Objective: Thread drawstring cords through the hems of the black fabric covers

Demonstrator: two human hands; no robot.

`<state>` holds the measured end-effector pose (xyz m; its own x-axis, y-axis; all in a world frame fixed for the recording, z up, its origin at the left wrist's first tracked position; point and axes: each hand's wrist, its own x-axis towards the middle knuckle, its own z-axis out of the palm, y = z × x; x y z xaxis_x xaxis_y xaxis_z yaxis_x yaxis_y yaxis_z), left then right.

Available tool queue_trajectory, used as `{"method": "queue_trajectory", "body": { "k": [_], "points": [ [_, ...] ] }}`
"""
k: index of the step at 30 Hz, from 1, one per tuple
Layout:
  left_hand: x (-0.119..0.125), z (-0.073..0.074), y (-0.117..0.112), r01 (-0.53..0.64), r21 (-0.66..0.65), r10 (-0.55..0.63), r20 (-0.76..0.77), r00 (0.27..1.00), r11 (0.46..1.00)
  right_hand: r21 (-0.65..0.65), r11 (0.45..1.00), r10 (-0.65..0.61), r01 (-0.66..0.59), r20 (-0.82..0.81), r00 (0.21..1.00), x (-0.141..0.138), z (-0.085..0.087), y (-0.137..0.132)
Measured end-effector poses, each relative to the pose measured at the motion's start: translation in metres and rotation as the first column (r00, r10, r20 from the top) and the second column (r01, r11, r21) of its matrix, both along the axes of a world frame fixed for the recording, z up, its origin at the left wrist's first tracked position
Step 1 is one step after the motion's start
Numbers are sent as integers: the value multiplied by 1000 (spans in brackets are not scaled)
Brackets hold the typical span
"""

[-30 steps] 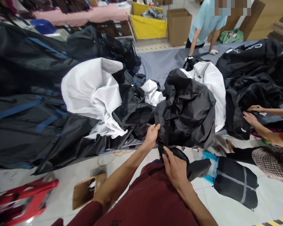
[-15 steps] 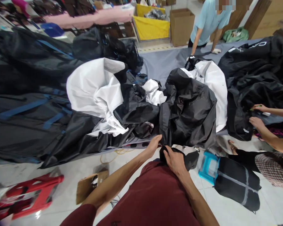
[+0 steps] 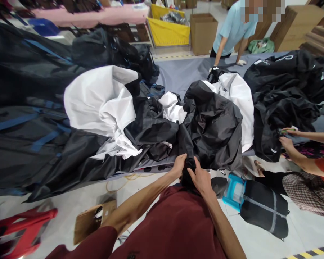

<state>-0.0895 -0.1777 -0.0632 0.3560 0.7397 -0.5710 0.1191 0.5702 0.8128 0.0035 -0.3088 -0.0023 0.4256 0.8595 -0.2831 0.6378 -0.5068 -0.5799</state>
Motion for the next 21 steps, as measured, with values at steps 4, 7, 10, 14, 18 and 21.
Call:
{"method": "queue_trajectory", "body": {
  "k": [4, 7, 10, 14, 18, 21],
  "points": [
    [-8, 1, 25, 94, -140, -83, 80, 993, 986, 49, 998, 52, -46, -131, 990, 6, -5, -4],
    [-5, -4, 49, 35, -200, -14, 107, 994, 979, 103, 993, 76, -56, -195, 978, 9, -6, -7],
    [7, -13, 66, -84, -192, 107, 110, 988, 978, 146, 988, 89, -53, -249, 964, 10, -4, -10],
    [27, -25, 62, -198, -143, 212, 87, 973, 970, 168, 985, 74, -27, -283, 956, 11, -5, -7],
    [39, -31, 45, -297, -21, 297, 22, 954, 955, 151, 986, -39, 74, -225, 974, 7, -11, 8],
    [42, -30, 51, -350, 63, 351, -18, 936, 935, 129, 982, -117, 141, -178, 977, 4, -11, 12]
  ]
}}
